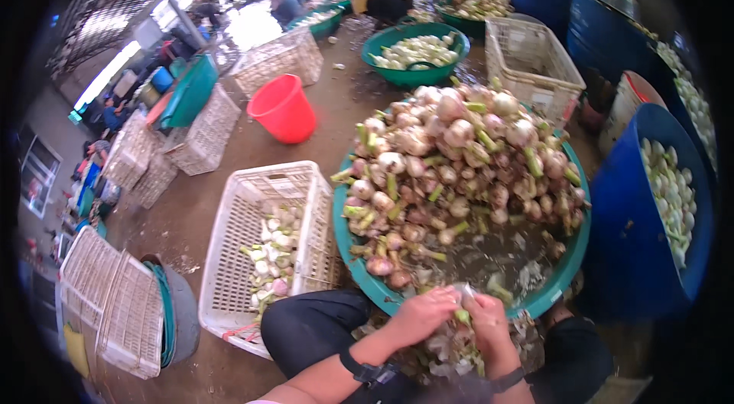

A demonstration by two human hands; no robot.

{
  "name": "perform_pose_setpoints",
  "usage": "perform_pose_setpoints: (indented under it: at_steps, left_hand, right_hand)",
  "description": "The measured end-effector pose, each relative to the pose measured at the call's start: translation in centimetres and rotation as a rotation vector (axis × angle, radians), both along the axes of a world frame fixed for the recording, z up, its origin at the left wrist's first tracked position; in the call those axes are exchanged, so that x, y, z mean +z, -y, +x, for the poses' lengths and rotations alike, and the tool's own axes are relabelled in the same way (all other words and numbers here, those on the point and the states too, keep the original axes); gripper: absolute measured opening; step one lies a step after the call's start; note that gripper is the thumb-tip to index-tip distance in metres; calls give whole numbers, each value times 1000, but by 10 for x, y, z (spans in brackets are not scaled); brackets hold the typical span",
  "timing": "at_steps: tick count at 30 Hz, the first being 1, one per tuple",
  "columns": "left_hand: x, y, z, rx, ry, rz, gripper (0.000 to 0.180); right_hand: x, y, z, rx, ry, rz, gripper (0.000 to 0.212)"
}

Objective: The person peels garlic bulbs by hand, removing the outer skins and placing the cleaned garlic into a white plastic crate. They select unpeeled garlic bulbs from a large green basin and discard the skins into the basin.

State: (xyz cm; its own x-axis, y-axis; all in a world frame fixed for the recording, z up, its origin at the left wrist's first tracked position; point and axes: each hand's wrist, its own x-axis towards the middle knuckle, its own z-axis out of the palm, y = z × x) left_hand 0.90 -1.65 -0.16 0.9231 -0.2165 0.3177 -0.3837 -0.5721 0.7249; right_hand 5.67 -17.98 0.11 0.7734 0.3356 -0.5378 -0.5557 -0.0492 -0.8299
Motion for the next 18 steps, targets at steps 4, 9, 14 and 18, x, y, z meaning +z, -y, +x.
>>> perform_pose_setpoints:
  at_steps: [4, 9, 14, 18]
  left_hand:
    - [12, -9, -2, 121, -214, -598, 15]
    - [11, 7, 4, 62, -15, -109, 26]
    - [15, 15, 3, 113, 57, -17, 28]
    - [10, 14, -2, 151, 86, -95, 21]
  right_hand:
    - [-15, 22, 4, -341, -141, 215, 13]
    - [20, 10, 3, 177, 353, -254, 15]
    - [21, 6, 1, 11, 78, 63, 17]
    - [15, 10, -5, -85, -119, 248, 16]
